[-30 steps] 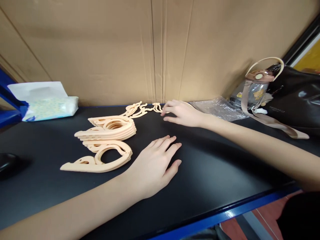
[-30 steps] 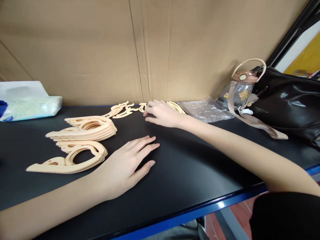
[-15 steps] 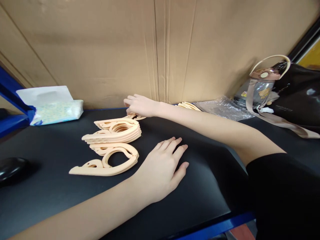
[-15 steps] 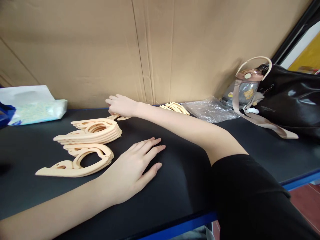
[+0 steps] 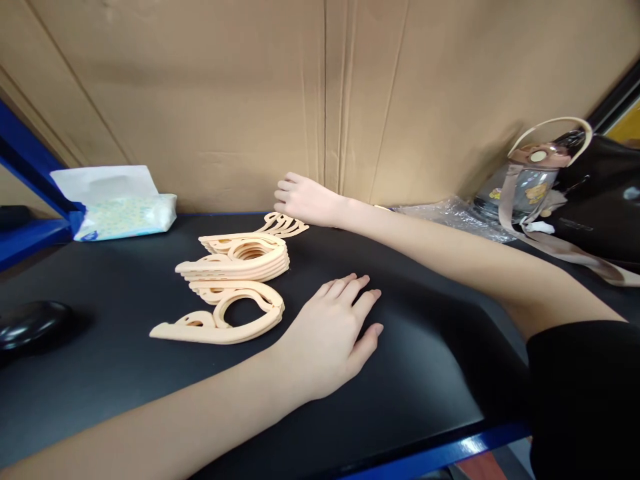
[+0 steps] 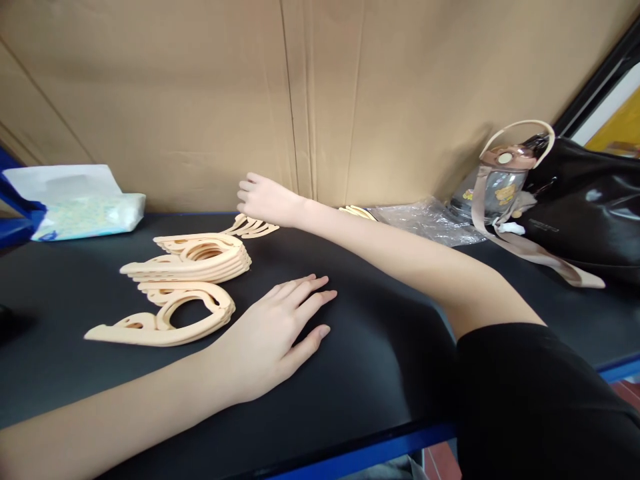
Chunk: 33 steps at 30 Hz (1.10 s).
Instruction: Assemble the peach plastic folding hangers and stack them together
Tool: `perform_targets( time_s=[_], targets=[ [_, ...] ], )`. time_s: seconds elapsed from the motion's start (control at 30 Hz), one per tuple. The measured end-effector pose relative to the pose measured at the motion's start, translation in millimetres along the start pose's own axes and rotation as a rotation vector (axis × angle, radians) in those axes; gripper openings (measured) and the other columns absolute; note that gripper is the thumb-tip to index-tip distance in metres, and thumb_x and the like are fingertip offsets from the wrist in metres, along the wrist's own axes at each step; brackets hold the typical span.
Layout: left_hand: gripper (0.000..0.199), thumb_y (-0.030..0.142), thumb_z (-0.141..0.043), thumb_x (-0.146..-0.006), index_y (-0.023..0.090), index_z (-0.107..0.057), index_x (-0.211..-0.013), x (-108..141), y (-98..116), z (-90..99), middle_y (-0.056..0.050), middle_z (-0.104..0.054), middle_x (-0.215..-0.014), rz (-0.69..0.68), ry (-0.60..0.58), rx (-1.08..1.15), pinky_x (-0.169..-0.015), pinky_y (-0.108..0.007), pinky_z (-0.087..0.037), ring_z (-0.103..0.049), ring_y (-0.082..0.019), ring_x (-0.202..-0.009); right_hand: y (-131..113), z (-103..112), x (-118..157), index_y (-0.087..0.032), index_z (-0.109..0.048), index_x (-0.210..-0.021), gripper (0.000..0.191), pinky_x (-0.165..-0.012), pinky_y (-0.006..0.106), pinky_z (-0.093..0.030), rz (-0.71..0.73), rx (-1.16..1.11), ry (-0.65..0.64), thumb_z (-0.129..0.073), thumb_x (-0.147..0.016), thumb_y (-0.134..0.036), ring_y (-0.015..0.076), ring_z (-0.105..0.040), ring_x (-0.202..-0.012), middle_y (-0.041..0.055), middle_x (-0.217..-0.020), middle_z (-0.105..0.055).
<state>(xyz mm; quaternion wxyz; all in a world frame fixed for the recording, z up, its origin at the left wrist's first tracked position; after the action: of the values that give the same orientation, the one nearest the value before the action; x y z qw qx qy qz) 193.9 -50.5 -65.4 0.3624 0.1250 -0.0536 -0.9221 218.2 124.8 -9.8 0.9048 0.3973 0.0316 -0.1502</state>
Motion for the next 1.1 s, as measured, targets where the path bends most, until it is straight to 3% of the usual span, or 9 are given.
perform_targets(
  time_s=[0.27,0.43,0.67,0.9,1.0,1.1],
  targets=[
    [0.045,0.034,-0.04,-0.097,0.014,-0.049,-0.136,-0.5,0.0,-1.5,-0.014,-0.045,-0.146,-0.003,0.006,0.004,-0.111,-0.047,-0.036,-0.038,-0.029,-0.137,-17.1,-11.7,22.3,-0.009,-0.066,-0.094,0.03,-0.08,0.038,-0.036,-0.004,-0.066,-0.028,-0.036,-0.094,-0.003,0.0253,-0.053,-0.091,0.0131,-0.092,-0.065],
    [0.044,0.034,-0.04,-0.097,0.014,-0.049,-0.136,-0.3,-0.4,-0.3,-0.014,-0.045,-0.146,-0.004,0.004,-0.001,-0.11,-0.048,-0.037,-0.038,-0.029,-0.137,-16.1,-11.5,29.9,-0.012,-0.064,-0.096,0.029,-0.08,0.038,-0.034,-0.055,-0.137,-0.009,-0.035,-0.098,-0.013,0.0241,-0.052,-0.089,0.0122,-0.093,-0.064],
    [0.045,0.033,-0.039,-0.098,0.014,-0.049,-0.136,-0.8,0.1,0.0,-0.014,-0.046,-0.146,-0.001,0.004,0.0,-0.111,-0.047,-0.036,-0.037,-0.029,-0.137,-18.5,-6.9,43.6,-0.014,-0.063,-0.095,0.025,-0.084,0.036,-0.033,-0.07,-0.28,0.025,-0.041,-0.099,-0.023,0.0239,-0.053,-0.093,0.0108,-0.099,-0.064],
    [0.044,0.033,-0.04,-0.097,0.012,-0.049,-0.135,0.2,0.2,0.5,-0.015,-0.047,-0.144,-0.023,0.027,-0.016,-0.108,-0.048,-0.038,-0.039,-0.031,-0.136,-25.7,5.7,67.6,-0.013,-0.064,-0.085,0.025,-0.078,0.032,-0.032,-0.183,-0.433,-0.028,-0.044,-0.098,-0.022,0.0201,-0.055,-0.084,0.0079,-0.087,-0.064],
    [0.037,0.029,-0.043,-0.096,0.011,-0.055,-0.127,0.6,3.4,2.6,-0.015,-0.054,-0.135,-0.048,0.063,-0.043,-0.102,-0.046,-0.043,-0.048,-0.03,-0.126,-32.1,13.1,84.1,-0.013,-0.064,-0.083,0.028,-0.076,0.031,-0.032,-0.219,-0.466,-0.002,-0.044,-0.099,-0.024,0.0182,-0.054,-0.079,0.0067,-0.083,-0.063],
    [0.028,0.014,-0.042,-0.093,0.014,-0.061,-0.114,0.5,6.8,4.5,-0.01,-0.061,-0.119,-0.095,0.117,-0.104,-0.096,-0.041,-0.045,-0.055,-0.026,-0.111,-40.5,20.4,102.3,-0.013,-0.065,-0.084,0.027,-0.075,0.031,-0.033,-0.26,-0.526,0.026,-0.047,-0.098,-0.028,0.018,-0.054,-0.079,0.0058,-0.081,-0.063]
  ],
)
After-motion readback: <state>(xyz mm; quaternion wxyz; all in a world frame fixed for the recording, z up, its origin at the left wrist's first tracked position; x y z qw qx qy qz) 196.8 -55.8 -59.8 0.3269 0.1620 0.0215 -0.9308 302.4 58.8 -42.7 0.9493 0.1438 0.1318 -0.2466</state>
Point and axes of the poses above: each hand's wrist, its own x-axis away from the middle knuckle, its own z-axis out of the back of the hand, y = z × x, the point moved 3 cm from there along -x, towards the middle knuckle
